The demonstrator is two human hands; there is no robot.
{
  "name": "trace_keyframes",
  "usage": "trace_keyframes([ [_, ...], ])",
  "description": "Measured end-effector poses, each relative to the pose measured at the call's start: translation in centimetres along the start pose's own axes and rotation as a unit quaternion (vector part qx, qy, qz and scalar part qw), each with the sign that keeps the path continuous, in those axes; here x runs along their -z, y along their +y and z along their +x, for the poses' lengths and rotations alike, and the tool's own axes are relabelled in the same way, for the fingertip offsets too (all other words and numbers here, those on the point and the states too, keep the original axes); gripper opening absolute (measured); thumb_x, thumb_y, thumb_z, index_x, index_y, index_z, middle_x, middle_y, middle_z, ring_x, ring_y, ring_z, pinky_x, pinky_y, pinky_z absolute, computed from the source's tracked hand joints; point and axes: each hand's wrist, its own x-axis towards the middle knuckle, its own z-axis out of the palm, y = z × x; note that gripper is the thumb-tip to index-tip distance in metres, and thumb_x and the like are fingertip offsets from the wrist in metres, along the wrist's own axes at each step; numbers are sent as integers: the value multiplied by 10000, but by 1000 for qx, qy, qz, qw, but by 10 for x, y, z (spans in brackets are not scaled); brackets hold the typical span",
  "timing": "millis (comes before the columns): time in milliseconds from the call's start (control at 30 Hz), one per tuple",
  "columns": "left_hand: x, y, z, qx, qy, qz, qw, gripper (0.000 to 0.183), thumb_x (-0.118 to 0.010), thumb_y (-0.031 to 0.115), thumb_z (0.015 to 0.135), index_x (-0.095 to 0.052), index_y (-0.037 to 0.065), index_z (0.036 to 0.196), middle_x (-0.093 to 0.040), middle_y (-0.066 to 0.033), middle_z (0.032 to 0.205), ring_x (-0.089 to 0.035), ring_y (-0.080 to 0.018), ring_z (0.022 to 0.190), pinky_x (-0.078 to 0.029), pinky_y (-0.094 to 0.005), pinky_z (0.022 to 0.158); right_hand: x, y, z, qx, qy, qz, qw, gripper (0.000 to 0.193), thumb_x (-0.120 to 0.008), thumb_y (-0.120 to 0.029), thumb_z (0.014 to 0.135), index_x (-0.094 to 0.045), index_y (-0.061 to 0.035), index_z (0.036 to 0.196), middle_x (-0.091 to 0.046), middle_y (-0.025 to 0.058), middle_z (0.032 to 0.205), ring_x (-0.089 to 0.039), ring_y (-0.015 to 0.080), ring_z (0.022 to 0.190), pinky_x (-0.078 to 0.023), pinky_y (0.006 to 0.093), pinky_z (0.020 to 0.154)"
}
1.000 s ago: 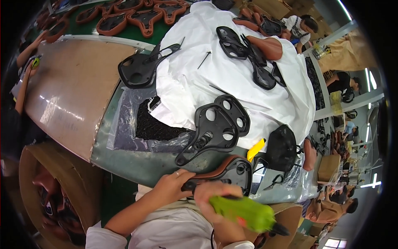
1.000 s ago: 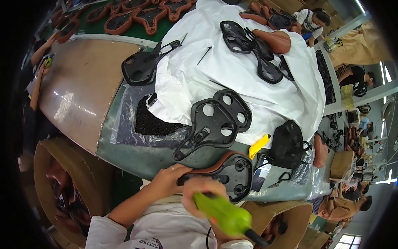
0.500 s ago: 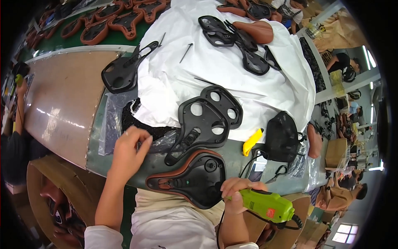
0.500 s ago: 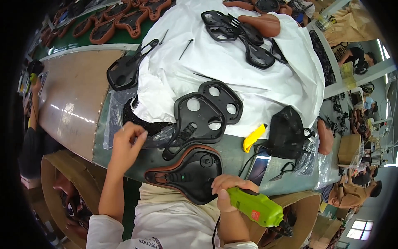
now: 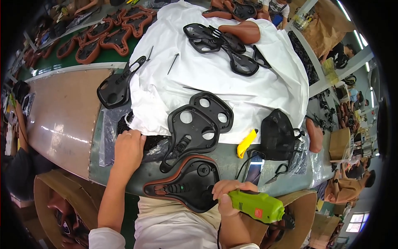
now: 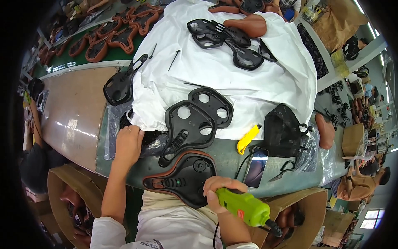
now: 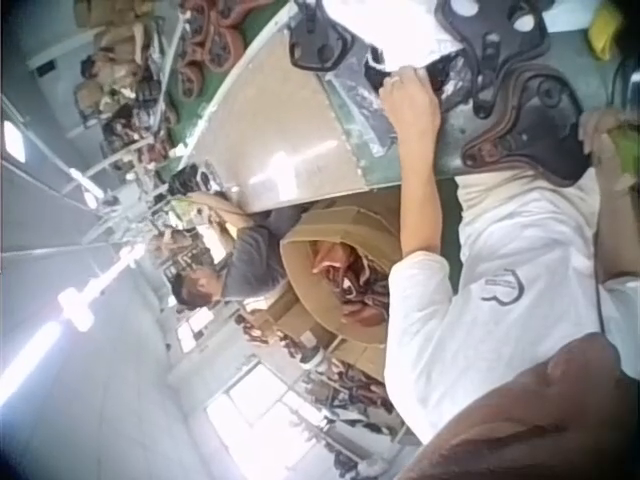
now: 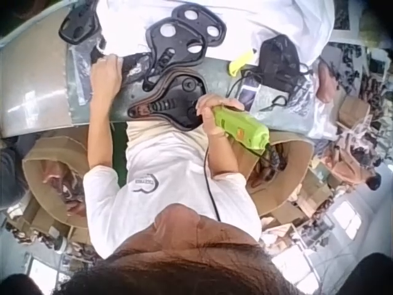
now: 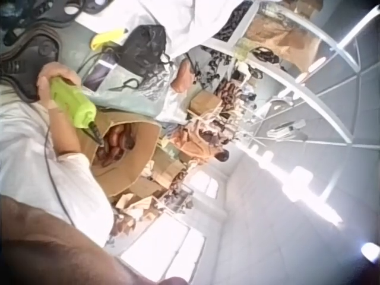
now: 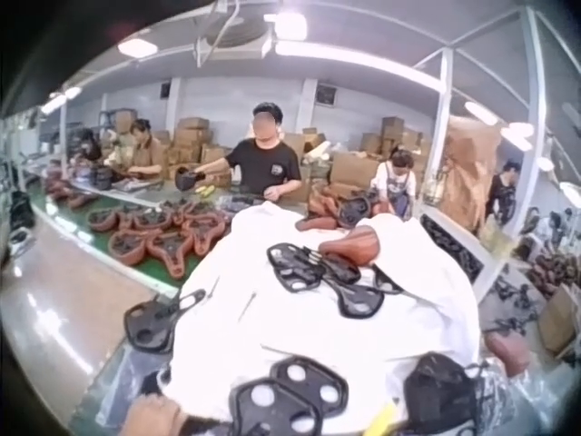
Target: Assembling bicycle seats by attaching base plates and using a heat tool on a factory assembly line.
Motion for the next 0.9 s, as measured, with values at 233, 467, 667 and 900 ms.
trace_keyframes([
  [233, 54, 55, -61, 63, -71, -335, 937, 360, -936, 313, 796, -694, 59, 716, -635, -88, 668, -603, -308, 631, -471, -399, 696, 9, -20, -17, -29, 51, 83, 995, 497, -748, -35, 967, -376, -136, 1282, -593, 82, 762, -601, 249, 581, -565, 431, 628],
  [467, 45, 103, -86, -265, -101, -251, 925, 228, -879, 192, 818, -699, 72, 889, -661, -28, 856, -628, -212, 770, -495, -356, 671, 1, -30, -16, -7, -66, 132, 989, 507, -751, -12, 971, -375, -103, 1299, -616, 127, 790, -636, 268, 644, -577, 447, 633],
  [667, 39, 109, -85, -331, -51, -284, 898, 251, -887, 210, 789, -702, 70, 884, -644, -22, 823, -612, -200, 734, -492, -347, 662, -6, -41, -18, -46, -83, 168, 981, 487, -740, 0, 975, -379, -96, 1288, -620, 132, 795, -623, 270, 648, -566, 446, 630],
  [900, 29, 108, -91, -312, -40, -364, 877, 254, -895, 197, 796, -710, 60, 904, -661, -27, 832, -632, -206, 731, -508, -346, 648, -16, -59, -17, -85, -5, 139, 987, 474, -786, -159, 989, -395, -132, 1256, -615, 81, 755, -611, 237, 552, -557, 418, 573],
])
